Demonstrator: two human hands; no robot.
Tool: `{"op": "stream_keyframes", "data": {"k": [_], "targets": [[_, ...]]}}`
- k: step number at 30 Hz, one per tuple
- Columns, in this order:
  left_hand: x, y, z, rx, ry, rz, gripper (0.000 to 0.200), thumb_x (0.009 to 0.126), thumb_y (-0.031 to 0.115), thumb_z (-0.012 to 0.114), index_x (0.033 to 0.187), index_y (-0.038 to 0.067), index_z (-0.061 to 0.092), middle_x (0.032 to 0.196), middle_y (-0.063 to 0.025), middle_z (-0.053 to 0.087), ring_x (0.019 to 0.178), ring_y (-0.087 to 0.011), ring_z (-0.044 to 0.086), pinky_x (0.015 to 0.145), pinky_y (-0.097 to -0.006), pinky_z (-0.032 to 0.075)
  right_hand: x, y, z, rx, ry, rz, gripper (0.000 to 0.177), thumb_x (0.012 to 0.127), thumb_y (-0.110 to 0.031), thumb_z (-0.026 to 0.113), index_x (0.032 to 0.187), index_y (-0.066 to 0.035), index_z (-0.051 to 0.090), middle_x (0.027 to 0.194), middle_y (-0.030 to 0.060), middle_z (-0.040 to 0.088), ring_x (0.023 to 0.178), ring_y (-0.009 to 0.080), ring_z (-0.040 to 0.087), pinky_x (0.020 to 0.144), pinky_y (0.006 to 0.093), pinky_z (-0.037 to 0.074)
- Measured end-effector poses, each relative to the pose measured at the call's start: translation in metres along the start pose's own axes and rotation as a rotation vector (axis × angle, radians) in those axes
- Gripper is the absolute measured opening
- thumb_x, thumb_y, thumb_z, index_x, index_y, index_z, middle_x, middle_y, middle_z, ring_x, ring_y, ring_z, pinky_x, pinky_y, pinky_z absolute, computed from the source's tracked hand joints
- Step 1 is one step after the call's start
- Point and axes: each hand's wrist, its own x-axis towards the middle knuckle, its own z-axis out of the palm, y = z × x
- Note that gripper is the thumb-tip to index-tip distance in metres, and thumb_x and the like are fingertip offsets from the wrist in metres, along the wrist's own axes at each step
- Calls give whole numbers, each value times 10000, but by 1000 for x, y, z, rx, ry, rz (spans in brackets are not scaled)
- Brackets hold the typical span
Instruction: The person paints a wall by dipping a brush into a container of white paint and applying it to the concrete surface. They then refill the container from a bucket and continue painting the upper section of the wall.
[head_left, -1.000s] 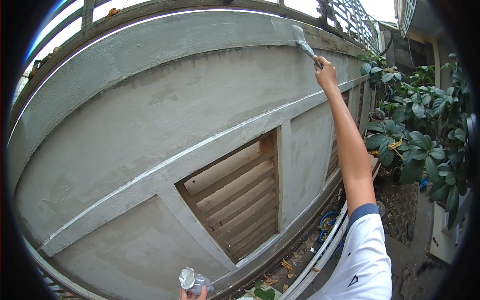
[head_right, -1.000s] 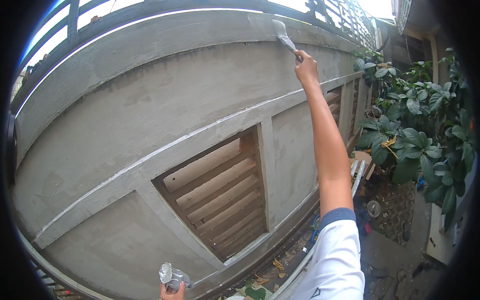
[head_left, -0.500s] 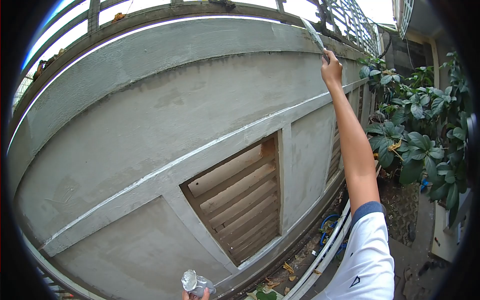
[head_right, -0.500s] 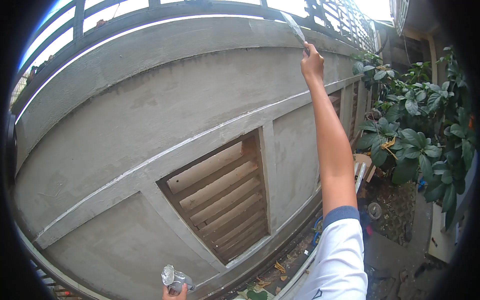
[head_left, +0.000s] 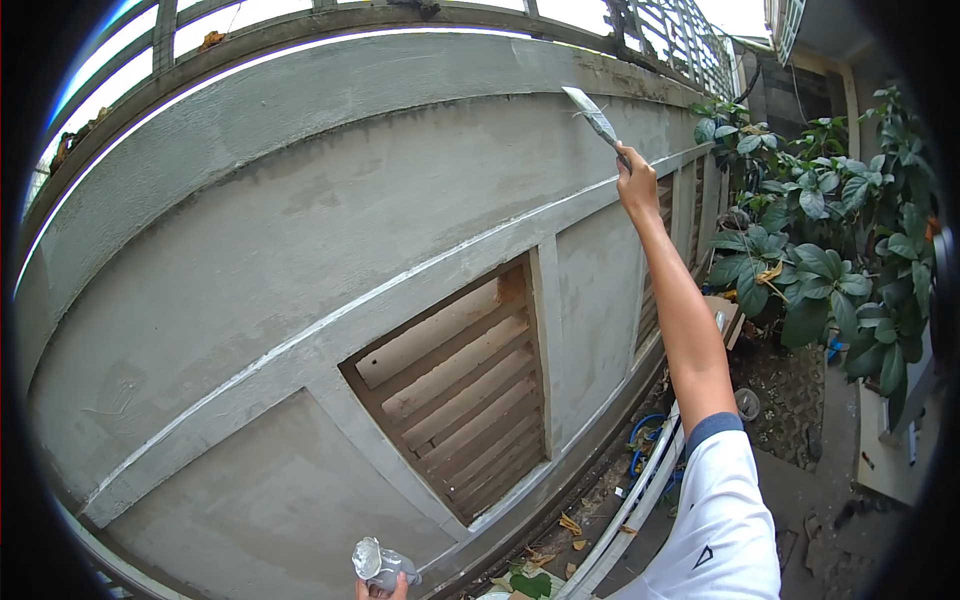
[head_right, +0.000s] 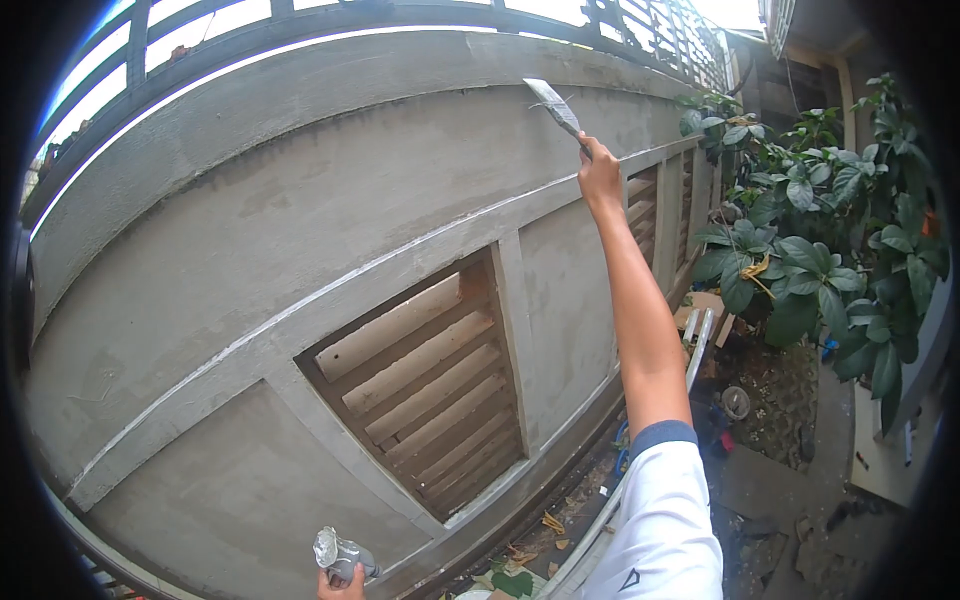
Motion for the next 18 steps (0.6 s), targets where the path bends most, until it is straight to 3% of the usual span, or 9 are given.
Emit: {"op": "stream_keyframes", "data": {"k": [4, 8, 10, 18], "targets": [[0, 1, 0, 11, -19, 28, 450, 667, 27, 810, 1068, -39, 618, 946, -46, 632, 815, -126, 569, 730, -282, 476, 2, 1, 7, 102, 154, 31, 309, 854, -37, 556, 1151, -113, 599, 1057, 202, 622, 1002, 386, 579, 822, 449, 466], [2, 2, -2, 57, 4, -1, 440, 663, 28, 813, 1054, -38, 623, 928, -42, 634, 803, -122, 567, 726, -280, 476, 8, -14, 22, 90, 125, 51, 316, 853, -35, 556, 1157, -110, 596, 1058, 196, 625, 1007, 383, 579, 829, 446, 466], [2, -1, -3, 49, 33, 10, 434, 660, 30, 816, 1045, -40, 626, 919, -42, 636, 796, -114, 565, 721, -281, 477, 0, -22, 29, 41, -36, 96, 324, 850, -31, 557, 1163, -109, 593, 1058, 196, 627, 1013, 379, 579, 828, 440, 467], [1, 0, -15, -1, 46, -20, 424, 663, 7, 807, 1044, -42, 627, 912, -36, 633, 795, -105, 562, 713, -272, 475, -32, -14, 28, 107, 43, 154, 304, 866, -38, 551, 1165, -80, 586, 1092, 204, 619, 1042, 374, 575, 836, 420, 472]]}}
